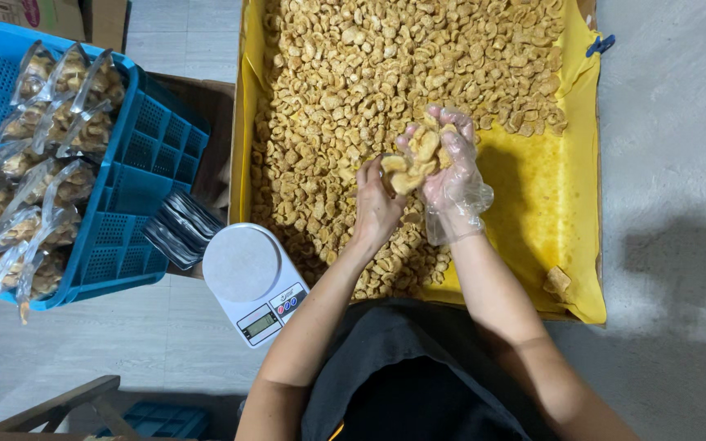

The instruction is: The person scoops snack pieces from a large yellow tray into clear plastic bags, weighs each bag on a digital scale, and places the sealed bags into a blue crate. The process is repeated multiple times.

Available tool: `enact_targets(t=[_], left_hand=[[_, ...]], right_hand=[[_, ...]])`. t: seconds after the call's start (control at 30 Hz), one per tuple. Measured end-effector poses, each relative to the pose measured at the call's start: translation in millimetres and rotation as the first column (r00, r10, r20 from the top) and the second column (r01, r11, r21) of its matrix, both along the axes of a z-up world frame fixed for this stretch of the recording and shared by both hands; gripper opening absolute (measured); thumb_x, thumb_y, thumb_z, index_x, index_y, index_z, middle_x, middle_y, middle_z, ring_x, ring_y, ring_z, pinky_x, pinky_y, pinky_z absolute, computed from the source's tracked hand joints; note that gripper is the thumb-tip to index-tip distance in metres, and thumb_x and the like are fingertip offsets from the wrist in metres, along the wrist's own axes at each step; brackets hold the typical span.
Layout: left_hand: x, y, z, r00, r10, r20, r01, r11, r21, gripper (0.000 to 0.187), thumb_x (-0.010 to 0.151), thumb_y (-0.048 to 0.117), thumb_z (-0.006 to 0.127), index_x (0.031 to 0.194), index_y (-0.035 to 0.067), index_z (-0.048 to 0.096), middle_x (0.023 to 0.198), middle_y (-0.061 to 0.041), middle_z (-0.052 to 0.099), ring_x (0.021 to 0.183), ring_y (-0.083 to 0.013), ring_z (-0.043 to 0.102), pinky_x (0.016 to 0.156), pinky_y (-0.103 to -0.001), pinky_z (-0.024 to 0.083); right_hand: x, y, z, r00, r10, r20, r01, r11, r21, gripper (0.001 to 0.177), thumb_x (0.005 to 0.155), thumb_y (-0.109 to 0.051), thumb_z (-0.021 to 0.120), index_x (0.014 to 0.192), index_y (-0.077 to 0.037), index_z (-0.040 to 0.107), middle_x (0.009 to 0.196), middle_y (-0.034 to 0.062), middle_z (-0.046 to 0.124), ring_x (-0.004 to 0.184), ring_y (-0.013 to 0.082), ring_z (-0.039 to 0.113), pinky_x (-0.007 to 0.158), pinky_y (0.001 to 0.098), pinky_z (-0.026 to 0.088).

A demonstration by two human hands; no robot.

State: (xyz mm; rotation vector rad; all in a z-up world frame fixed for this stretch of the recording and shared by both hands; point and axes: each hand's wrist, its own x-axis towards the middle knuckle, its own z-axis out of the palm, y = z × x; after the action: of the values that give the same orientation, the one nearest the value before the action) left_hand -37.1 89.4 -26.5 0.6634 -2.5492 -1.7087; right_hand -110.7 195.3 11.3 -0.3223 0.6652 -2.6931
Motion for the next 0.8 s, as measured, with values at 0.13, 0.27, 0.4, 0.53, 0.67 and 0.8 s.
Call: enact_targets(t=[0.13, 0.27, 0.4, 0.53, 0.67, 0.8], left_hand=[[1, -3, 5, 0.987, 0.014, -0.162, -0.019, 0.999, -0.029, 0.084, 0.070, -0.011, 0.070, 0.146, -0.008, 0.036, 0.139, -0.022, 0.042, 0.110, -0.0316, 0.062, 0.091, -0.034, 0.061], [4, -8, 11, 0.992, 0.024, -0.120, -0.009, 0.992, 0.123, 0.081, 0.072, -0.015, 0.060, 0.148, -0.004, 0.038, 0.139, -0.019, 0.044, 0.113, -0.0292, 0.063, 0.089, -0.032, 0.061], [8, -14, 7, 0.986, 0.000, -0.169, 0.001, 1.000, 0.008, 0.078, 0.076, -0.010, 0.070, 0.148, -0.005, 0.039, 0.136, -0.019, 0.050, 0.120, -0.0294, 0.061, 0.103, -0.035, 0.058], [5, -24, 7, 0.998, 0.055, 0.012, -0.056, 0.986, 0.156, 0.075, 0.081, -0.004, 0.069, 0.150, 0.002, 0.039, 0.138, -0.016, 0.051, 0.105, -0.0299, 0.069, 0.079, -0.036, 0.065], [17, -37, 32, 0.998, 0.011, -0.064, -0.004, 0.993, 0.120, 0.061, 0.085, -0.002, 0.069, 0.144, 0.003, 0.054, 0.142, -0.017, 0.055, 0.102, -0.0264, 0.071, 0.070, -0.030, 0.062], [54, -61, 76, 0.980, -0.171, 0.098, 0.175, 0.984, -0.038, 0.061, 0.088, -0.006, 0.057, 0.148, 0.004, 0.048, 0.155, -0.013, 0.047, 0.074, -0.0300, 0.077, 0.060, -0.027, 0.062]], right_hand=[[-3, -1, 3, 0.993, -0.048, -0.107, 0.055, 0.997, 0.058, 0.026, 0.099, -0.017, 0.075, 0.120, -0.011, 0.061, 0.111, 0.0098, 0.069, 0.111, 0.0273, 0.067, 0.114, 0.0499, 0.052], [-3, -4, 1, 0.973, -0.048, -0.225, 0.103, 0.965, 0.240, 0.027, 0.099, -0.025, 0.071, 0.121, -0.010, 0.064, 0.113, 0.0105, 0.071, 0.113, 0.0251, 0.069, 0.120, 0.0518, 0.049], [7, -6, 11, 0.944, 0.025, -0.328, 0.130, 0.888, 0.442, 0.024, 0.103, -0.031, 0.067, 0.110, -0.009, 0.071, 0.116, 0.0102, 0.075, 0.117, 0.0256, 0.068, 0.112, 0.0478, 0.043], [10, 10, 36, 0.786, 0.322, -0.527, 0.237, 0.631, 0.738, 0.047, 0.105, -0.052, 0.054, 0.099, -0.012, 0.078, 0.107, 0.0037, 0.079, 0.131, 0.0281, 0.065, 0.130, 0.0507, 0.023], [19, 34, 39, 0.879, 0.161, -0.450, 0.228, 0.687, 0.690, 0.060, 0.107, -0.065, 0.059, 0.125, -0.008, 0.068, 0.132, 0.0140, 0.070, 0.138, 0.0356, 0.061, 0.131, 0.0542, 0.034], [29, 60, 3, 0.995, 0.088, 0.047, -0.069, 0.256, 0.964, 0.078, 0.090, -0.066, 0.057, 0.146, -0.015, 0.037, 0.152, 0.0151, 0.043, 0.143, 0.0390, 0.050, 0.122, 0.0565, 0.041]])
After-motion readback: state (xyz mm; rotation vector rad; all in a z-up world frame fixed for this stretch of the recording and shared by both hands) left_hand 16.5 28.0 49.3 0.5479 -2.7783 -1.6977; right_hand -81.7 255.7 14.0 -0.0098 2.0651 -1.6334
